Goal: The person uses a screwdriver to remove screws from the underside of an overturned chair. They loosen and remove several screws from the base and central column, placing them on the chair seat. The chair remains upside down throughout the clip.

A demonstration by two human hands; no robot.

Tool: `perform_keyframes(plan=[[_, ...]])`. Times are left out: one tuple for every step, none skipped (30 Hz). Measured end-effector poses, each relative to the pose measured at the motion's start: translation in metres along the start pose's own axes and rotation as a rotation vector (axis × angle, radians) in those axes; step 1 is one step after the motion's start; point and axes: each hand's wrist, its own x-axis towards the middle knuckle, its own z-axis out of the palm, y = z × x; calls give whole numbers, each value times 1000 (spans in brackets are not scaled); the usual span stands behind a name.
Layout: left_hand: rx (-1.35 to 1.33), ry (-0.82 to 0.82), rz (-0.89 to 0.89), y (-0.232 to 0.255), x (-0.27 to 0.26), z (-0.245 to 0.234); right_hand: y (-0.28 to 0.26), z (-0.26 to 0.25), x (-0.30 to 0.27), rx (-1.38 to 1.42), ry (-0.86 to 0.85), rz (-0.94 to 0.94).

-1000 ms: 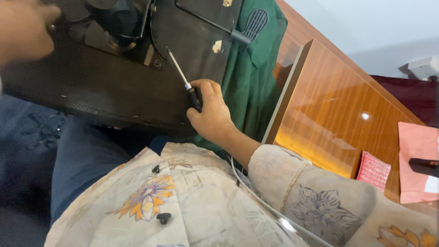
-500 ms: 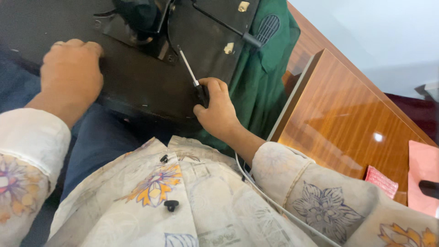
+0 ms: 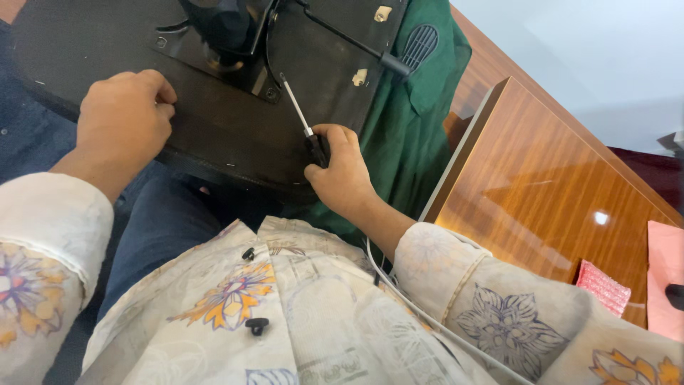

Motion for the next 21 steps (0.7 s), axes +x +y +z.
perform_keyframes(plan=[[-5, -3, -7, 3, 0, -1, 0, 0, 0, 7, 1, 4], [-14, -10, -17, 6, 1, -2, 0, 0, -1, 13, 2, 9], [-23, -17, -26, 8, 2, -3, 0, -1, -1, 18, 4, 13], [-32, -25, -36, 11, 3, -3, 1, -1, -2, 17, 2, 19], [-52, -18, -33, 13, 3, -3, 1, -2, -2, 15, -1, 24], [-70, -9, -32, 14, 3, -3, 0, -2, -1, 15, -4, 29], [-88, -1, -30, 16, 3, -3, 0, -2, -1, 20, 0, 31], [-115, 11, -21, 17, 3, -3, 0, -2, -1, 25, 2, 34], [-142, 24, -12, 18, 3, -1, 0, -2, 0, 31, 5, 37], [-170, 39, -1, 20, 5, 0, -1, -3, 1, 32, 6, 44], [-168, 35, -9, 21, 7, 0, -1, -3, 2, 33, 7, 52], [-166, 29, -17, 23, 8, 1, -1, -3, 3, 36, 8, 61], [-163, 23, -25, 24, 10, 0, -2, -3, 3, 50, -5, 87], [-175, 22, -30, 24, 11, 0, -2, -3, 3, 64, -18, 115], [-187, 21, -34, 25, 12, -1, -2, -3, 2, 78, -30, 142], [-201, 20, -39, 26, 13, -2, -2, -4, 2, 111, -34, 127], [-207, 24, -43, 28, 14, -3, -2, -4, 1, 143, -38, 112], [-211, 29, -48, 29, 16, -5, -2, -4, 1, 176, -42, 96], [-216, 33, -52, 31, 18, -7, -3, -5, 1, 174, -35, 86], [-250, 37, -48, 34, 19, -9, -5, -6, 1, 173, -30, 73], [-285, 42, -43, 39, 20, -11, -8, -7, 1, 172, -24, 61]])
